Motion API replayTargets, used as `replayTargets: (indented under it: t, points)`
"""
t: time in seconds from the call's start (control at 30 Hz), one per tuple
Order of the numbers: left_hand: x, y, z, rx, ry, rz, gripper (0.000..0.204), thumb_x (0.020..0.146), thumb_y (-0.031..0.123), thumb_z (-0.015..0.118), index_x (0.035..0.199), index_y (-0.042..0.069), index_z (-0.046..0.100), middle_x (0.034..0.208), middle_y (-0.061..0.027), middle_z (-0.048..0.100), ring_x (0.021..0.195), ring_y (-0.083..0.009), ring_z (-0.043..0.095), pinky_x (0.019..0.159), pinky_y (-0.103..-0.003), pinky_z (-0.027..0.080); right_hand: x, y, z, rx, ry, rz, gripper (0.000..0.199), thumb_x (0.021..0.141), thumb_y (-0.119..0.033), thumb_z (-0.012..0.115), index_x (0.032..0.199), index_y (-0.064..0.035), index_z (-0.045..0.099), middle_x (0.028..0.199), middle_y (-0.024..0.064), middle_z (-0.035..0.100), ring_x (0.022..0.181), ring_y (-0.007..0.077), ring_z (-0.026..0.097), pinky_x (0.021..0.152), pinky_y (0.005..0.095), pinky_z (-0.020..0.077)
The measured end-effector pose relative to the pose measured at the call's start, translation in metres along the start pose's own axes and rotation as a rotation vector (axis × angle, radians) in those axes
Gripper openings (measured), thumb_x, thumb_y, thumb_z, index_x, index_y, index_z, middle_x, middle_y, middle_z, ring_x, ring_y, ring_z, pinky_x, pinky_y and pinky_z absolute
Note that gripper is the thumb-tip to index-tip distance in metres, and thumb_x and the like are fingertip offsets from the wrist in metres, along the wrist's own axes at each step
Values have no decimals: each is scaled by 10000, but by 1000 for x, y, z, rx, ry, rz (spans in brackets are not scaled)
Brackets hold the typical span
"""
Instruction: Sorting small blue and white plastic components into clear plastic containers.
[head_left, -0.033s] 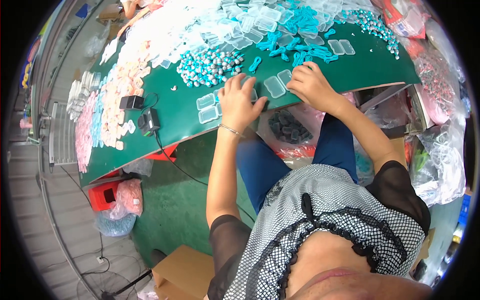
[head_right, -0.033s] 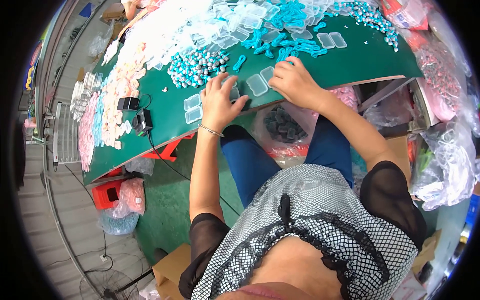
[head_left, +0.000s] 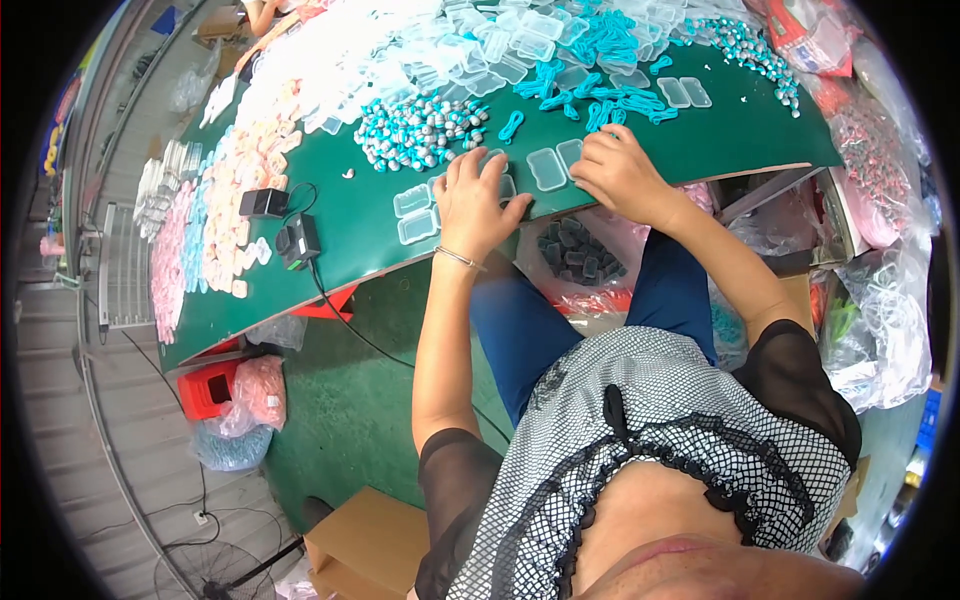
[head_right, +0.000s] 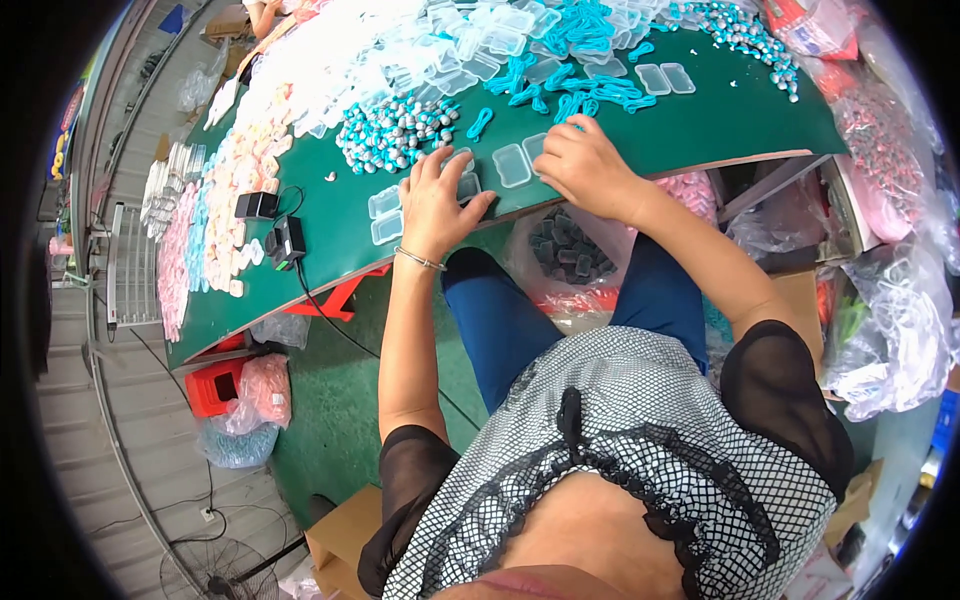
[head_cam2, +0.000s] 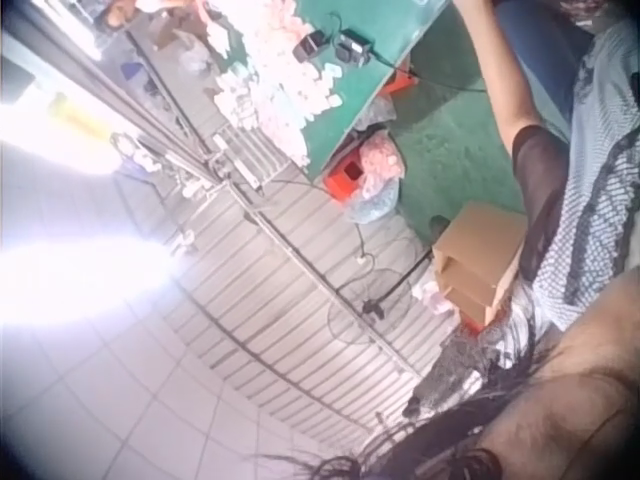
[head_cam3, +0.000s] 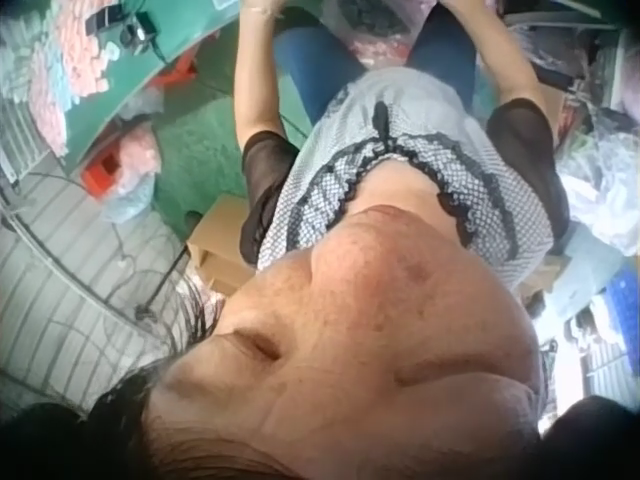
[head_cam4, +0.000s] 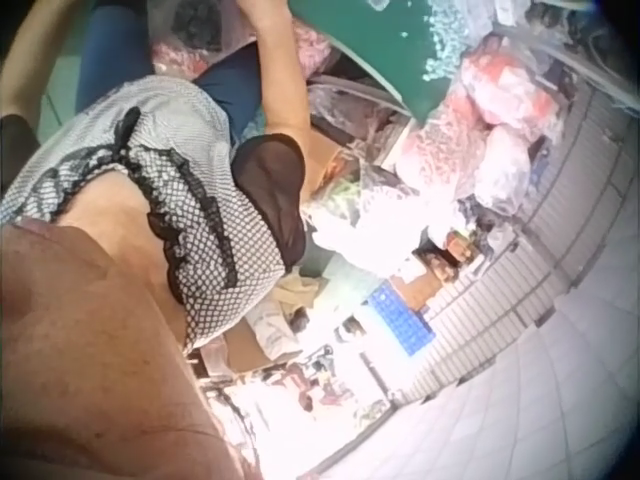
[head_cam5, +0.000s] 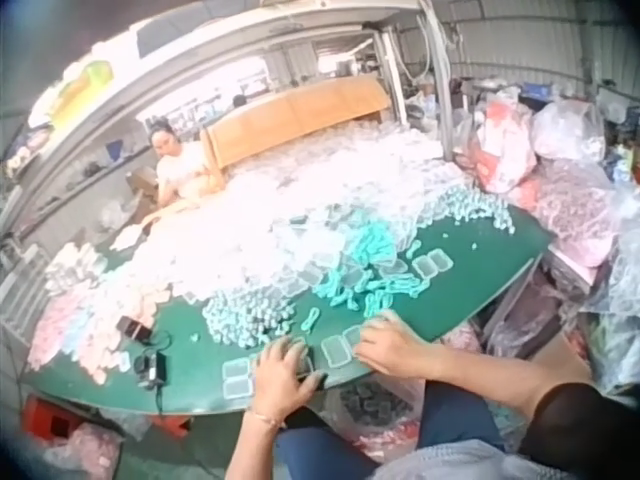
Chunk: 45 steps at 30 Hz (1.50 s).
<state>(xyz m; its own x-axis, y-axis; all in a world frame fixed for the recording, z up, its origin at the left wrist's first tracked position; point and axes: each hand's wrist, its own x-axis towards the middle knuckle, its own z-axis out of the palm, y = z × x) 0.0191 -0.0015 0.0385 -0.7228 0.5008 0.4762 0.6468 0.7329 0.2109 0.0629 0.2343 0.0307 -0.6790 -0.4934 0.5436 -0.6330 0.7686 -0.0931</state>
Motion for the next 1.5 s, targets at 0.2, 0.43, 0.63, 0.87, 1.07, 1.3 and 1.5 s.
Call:
replayTargets:
  t: [0.2,0.43,0.63,0.87,1.07,1.3,1.5]
  points:
    - [-12,-6,4,-35,-73,-26,443,697,333,727,1064,106,626,1136,-94,571,1102,-287,499,884,-469,353,28,-36,31,-4,149,186,134,740,-116,636,839,-83,551,739,62,580,788,259,570,761,398,393]
    - [-17,-7,7,15,-85,-6,469,709,302,705,1125,118,592,1174,-82,559,1104,-283,501,896,-454,363,47,-51,57,101,161,217,106,763,-157,588,851,-99,573,793,77,628,796,264,600,745,427,405]
    - [-16,1,4,-59,-12,19,491,684,297,729,1118,113,596,1184,-112,544,1124,-307,484,904,-487,333,23,6,10,73,421,283,147,736,-77,575,867,-84,641,885,86,648,865,279,603,776,424,436]
    - [0,17,12,-95,-25,107,409,694,255,729,1062,110,627,1164,-97,554,1128,-303,480,911,-484,327,-52,114,-30,-429,106,740,191,774,-337,656,810,-152,680,1024,2,599,1031,222,524,858,458,369]
    - [5,20,17,-102,-3,110,324,708,218,719,1003,116,633,1073,-63,593,1073,-274,518,900,-480,344,-49,135,-36,-394,23,785,174,783,-264,603,714,-115,659,940,24,624,928,254,583,782,466,424]
    - [0,11,15,-114,-13,108,318,739,228,705,1027,115,628,1061,-67,606,1039,-275,539,881,-428,370,-50,129,-46,-362,183,630,102,786,-194,585,782,-108,641,904,45,630,873,266,597,746,430,445]
    - [0,9,14,-111,-1,120,326,738,240,709,1027,114,629,1058,-65,608,1038,-276,540,874,-438,376,-14,-1,-33,8,126,83,67,772,-118,616,806,-73,581,909,66,595,878,245,576,763,385,414]
